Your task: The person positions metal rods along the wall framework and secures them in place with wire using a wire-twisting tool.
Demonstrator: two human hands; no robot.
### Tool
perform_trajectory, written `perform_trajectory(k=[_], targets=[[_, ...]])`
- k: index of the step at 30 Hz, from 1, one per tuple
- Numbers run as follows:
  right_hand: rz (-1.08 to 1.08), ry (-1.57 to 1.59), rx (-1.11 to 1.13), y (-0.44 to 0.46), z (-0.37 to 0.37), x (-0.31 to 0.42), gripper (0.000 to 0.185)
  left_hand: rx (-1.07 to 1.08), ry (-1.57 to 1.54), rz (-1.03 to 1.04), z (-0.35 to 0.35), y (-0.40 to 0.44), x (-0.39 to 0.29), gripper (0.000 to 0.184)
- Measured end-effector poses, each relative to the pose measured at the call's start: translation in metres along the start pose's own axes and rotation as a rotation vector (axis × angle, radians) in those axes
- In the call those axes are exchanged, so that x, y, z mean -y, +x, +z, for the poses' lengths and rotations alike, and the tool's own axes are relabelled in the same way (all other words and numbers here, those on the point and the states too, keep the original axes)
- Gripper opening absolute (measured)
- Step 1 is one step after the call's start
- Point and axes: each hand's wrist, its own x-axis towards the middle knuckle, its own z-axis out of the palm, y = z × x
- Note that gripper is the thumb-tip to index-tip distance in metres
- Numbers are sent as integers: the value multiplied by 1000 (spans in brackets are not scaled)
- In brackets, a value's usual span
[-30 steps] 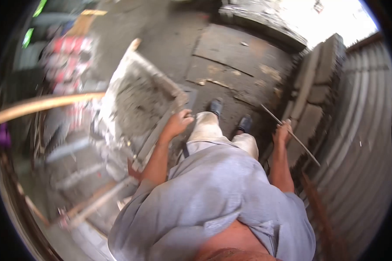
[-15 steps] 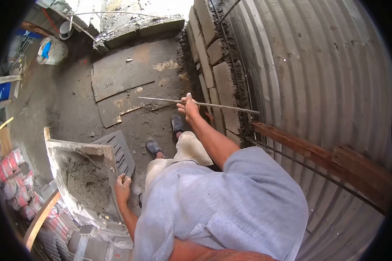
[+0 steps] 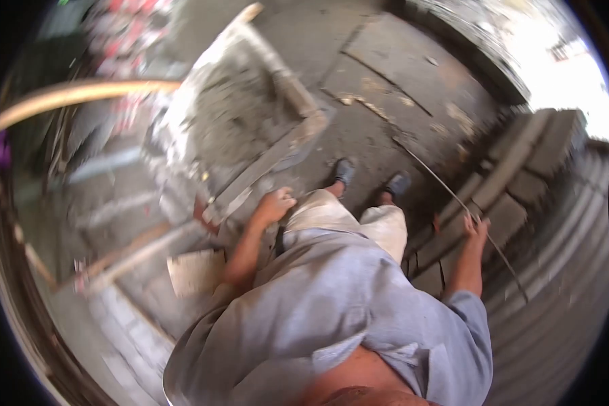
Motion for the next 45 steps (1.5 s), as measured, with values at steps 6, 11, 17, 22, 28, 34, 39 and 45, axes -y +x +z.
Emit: perform_trajectory(k=[6, 11, 17, 22, 28, 34, 39, 45], targets=[[-99, 218, -188, -7, -5, -5, 73, -5, -161, -98, 14, -30, 39, 49], [-93, 254, -366, -67, 49, -8, 83, -158, -185, -166, -24, -45, 90, 43], [-150, -14, -223, -107, 76, -61, 85, -598, -397, -385, -87, 0, 241, 27], [-292, -733, 93, -150, 148, -153, 70, -498, 323, -345, -88, 70, 304, 18], [-783, -1242, 499, -312, 371, -329, 29, -528, 292, -133, -94, 107, 322, 26], [-1853, -1940, 631, -360, 535, -442, 34, -355, 258, 58, -111, 112, 350, 29], [-1855, -2780, 387, -359, 595, -481, 39, -444, 162, 318, -136, 93, 338, 20], [-2129, -2879, 370, -348, 605, -464, 42, -369, -410, 313, -175, 50, 285, 23]])
